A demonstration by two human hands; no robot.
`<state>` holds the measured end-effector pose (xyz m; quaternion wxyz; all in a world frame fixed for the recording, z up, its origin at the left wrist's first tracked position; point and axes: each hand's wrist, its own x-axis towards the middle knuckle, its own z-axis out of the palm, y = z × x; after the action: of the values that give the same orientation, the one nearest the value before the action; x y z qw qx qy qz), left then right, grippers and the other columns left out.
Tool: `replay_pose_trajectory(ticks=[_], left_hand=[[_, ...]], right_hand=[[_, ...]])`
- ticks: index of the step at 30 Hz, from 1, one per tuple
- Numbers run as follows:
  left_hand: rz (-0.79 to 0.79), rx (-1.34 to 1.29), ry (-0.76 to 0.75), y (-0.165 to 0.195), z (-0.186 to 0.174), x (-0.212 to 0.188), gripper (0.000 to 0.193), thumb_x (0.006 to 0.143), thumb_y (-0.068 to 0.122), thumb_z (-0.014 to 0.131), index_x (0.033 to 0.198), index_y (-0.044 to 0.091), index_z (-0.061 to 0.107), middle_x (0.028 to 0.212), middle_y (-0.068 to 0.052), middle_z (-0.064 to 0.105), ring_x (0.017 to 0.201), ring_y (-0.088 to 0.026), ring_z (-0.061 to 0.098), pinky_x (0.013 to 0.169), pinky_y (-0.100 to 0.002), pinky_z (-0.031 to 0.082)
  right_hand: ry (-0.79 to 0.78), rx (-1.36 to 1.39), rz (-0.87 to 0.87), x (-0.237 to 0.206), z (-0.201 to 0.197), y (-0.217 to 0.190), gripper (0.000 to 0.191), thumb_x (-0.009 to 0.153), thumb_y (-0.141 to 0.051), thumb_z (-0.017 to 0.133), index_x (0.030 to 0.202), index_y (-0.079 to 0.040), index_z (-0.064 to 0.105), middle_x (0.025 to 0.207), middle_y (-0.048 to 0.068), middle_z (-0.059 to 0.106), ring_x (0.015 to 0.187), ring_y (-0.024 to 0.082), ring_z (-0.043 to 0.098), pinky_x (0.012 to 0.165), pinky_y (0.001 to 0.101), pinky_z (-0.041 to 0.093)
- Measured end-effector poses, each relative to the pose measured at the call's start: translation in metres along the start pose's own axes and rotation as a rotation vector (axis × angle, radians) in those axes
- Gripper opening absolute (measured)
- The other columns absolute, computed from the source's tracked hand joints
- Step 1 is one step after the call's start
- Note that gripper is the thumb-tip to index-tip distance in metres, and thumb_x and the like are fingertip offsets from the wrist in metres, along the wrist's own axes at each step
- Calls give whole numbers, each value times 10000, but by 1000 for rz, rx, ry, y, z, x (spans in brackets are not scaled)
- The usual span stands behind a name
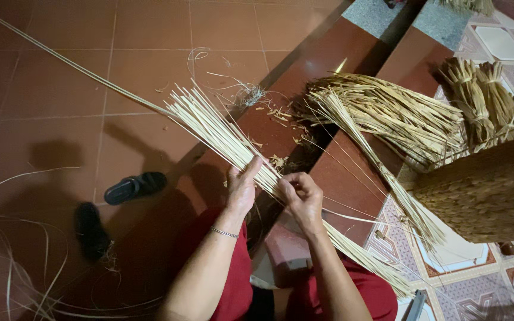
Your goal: The person gathers and aligns palm leaf strips, trims the ends with scissors, and bundles them into a neat bunch. The person repeatedly adjusts the alignment and smooths the bundle by hand.
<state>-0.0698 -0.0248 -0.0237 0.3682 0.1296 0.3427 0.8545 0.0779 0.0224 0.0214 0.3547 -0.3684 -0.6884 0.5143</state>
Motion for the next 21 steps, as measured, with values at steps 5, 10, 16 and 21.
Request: replay_pose_trajectory(ticks=[5, 10, 16, 21], left_hand=[[-9, 19, 36, -6, -3, 2, 180, 930, 138, 760, 1076, 51, 700, 979, -6, 728, 879, -86, 655, 810, -280, 538], [-61, 103, 16, -2, -4, -2, 213, 959, 169, 784, 1067, 9, 694, 1025, -72, 737, 952, -145, 685, 891, -335, 570], [-99, 28, -31, 23, -3, -11, 265, 994, 189, 651, 1197, 23, 617, 1076, -91, 720, 984, -187, 691, 922, -377, 552], [-46, 88, -63, 47, -6, -9, 333, 1049, 175, 615, 1339, 25, 551, 1264, -95, 624, 1143, -188, 609, 1024, -376, 493]], right_hand=[[8, 132, 42, 4, 0, 13, 85, 938, -91, 703, 952, -8, 714, 880, 26, 704, 779, 61, 633, 705, 220, 540], [97, -195, -194, 0, 5, -1, 44, 982, -92, 688, 980, -48, 683, 898, 20, 683, 814, 107, 599, 713, 251, 512], [296, -492, -649, -3, 20, -38, 163, 857, -7, 752, 987, -67, 675, 967, 84, 650, 893, 288, 570, 759, 415, 478], [316, -501, -693, -5, 40, -56, 360, 725, 3, 811, 1048, -100, 692, 911, 103, 579, 860, 309, 580, 715, 438, 505]])
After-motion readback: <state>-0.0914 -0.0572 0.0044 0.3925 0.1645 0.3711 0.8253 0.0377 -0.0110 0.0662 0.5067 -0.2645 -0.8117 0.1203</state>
